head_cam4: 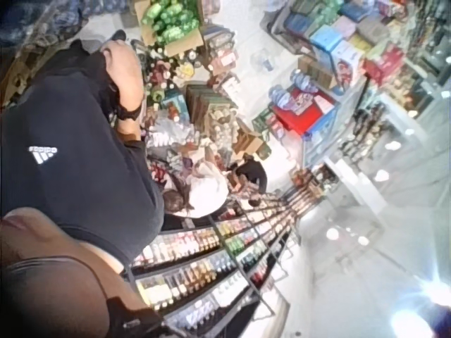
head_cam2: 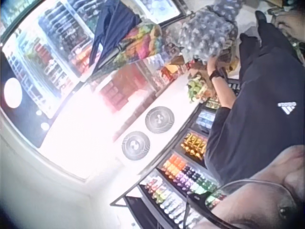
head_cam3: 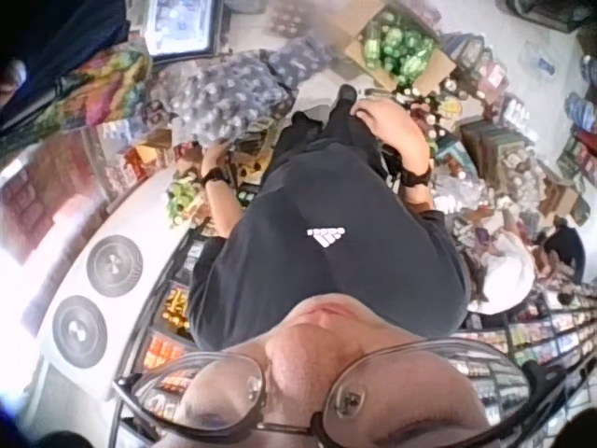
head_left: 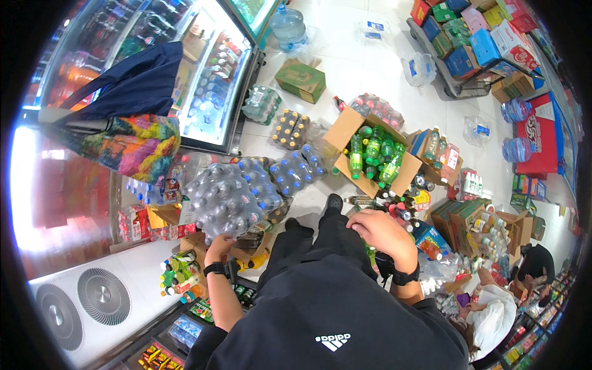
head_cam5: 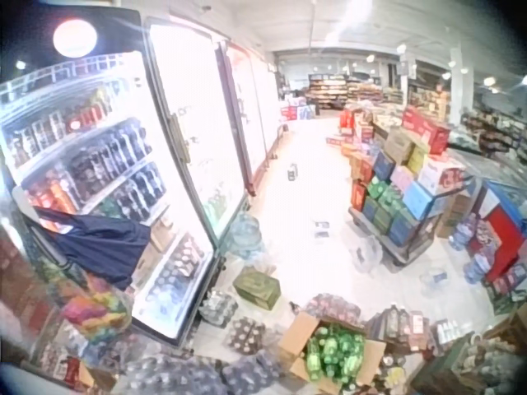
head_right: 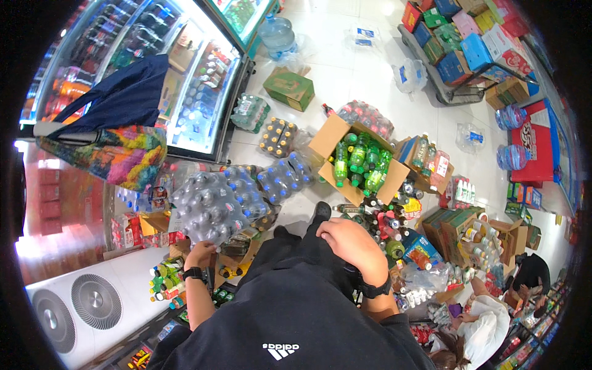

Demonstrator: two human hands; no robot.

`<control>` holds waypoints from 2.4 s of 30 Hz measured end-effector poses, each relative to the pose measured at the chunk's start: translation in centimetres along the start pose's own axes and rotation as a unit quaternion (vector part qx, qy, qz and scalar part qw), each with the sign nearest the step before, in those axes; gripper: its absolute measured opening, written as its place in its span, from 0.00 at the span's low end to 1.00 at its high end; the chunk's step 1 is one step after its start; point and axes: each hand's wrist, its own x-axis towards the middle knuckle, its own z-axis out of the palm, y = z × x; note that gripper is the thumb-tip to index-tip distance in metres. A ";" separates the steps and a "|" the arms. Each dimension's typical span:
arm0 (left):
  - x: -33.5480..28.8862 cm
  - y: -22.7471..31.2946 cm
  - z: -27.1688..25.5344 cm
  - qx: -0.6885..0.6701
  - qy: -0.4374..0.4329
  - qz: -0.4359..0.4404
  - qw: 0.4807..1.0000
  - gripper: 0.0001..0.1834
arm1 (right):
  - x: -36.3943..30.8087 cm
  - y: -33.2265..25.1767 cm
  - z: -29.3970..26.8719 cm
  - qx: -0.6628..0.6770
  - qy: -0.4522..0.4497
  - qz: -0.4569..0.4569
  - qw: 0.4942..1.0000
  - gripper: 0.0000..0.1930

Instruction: The person unloads bottles of soda from plastic-wrapped packs and cardboard boxes on the floor and places them onto a retail shelf.

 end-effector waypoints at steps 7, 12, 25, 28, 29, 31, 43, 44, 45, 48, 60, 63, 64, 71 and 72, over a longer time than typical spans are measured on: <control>-0.6 -2.1 0.2 -0.093 0.006 -0.027 0.995 0.23 | 0.3 -2.5 2.8 -0.011 -0.021 -0.017 1.000 0.05; -2.0 -8.7 0.1 -0.155 0.030 -0.005 0.987 0.21 | 1.4 -6.6 5.0 -0.002 -0.076 -0.061 0.995 0.06; -0.6 -13.8 4.5 -0.118 0.241 0.106 0.958 0.40 | 2.1 -14.1 10.0 -0.090 -0.180 -0.101 0.974 0.07; 0.6 -14.3 4.5 -0.048 0.252 0.117 0.959 0.45 | 1.6 -15.4 11.4 -0.106 -0.180 -0.081 0.975 0.07; 0.4 -12.3 4.1 -0.040 0.201 0.137 0.969 0.46 | 1.2 -15.9 11.5 -0.106 -0.174 -0.057 0.977 0.07; 0.7 -11.1 4.6 0.007 0.177 0.147 0.973 0.47 | 0.6 -16.4 12.2 -0.095 -0.169 -0.041 0.980 0.07; 2.3 -9.6 7.4 0.058 0.241 0.132 0.960 0.44 | -2.8 -18.5 16.0 -0.092 -0.135 0.055 0.985 0.07; 2.0 -9.5 7.0 0.066 0.225 0.118 0.965 0.45 | -2.8 -18.5 16.4 -0.089 -0.136 0.059 0.985 0.07; 1.7 -9.3 6.7 0.069 0.221 0.118 0.966 0.45 | -2.7 -18.4 16.7 -0.098 -0.141 0.049 0.984 0.07; 0.7 -8.7 4.7 0.092 0.178 0.081 0.976 0.45 | -2.2 -18.2 17.7 -0.094 -0.140 0.040 0.985 0.07; 3.0 -6.6 1.5 0.243 -0.037 -0.024 0.969 0.45 | 0.7 -16.4 23.5 -0.169 -0.156 -0.003 0.973 0.07; 3.3 -6.4 0.7 0.279 -0.069 -0.057 0.956 0.49 | 1.2 -15.7 25.0 -0.148 -0.229 -0.019 0.962 0.12; 3.6 -6.9 0.2 0.278 -0.064 -0.058 0.957 0.49 | 2.0 -14.9 26.0 -0.149 -0.227 -0.024 0.962 0.12; 2.8 -4.6 0.6 0.305 -0.079 -0.062 0.947 0.49 | 11.6 -8.9 33.7 -0.224 -0.166 0.056 0.959 0.40; 2.7 -5.0 0.5 0.304 -0.075 -0.070 0.947 0.50 | 13.1 -9.3 35.1 -0.229 -0.137 0.071 0.961 0.42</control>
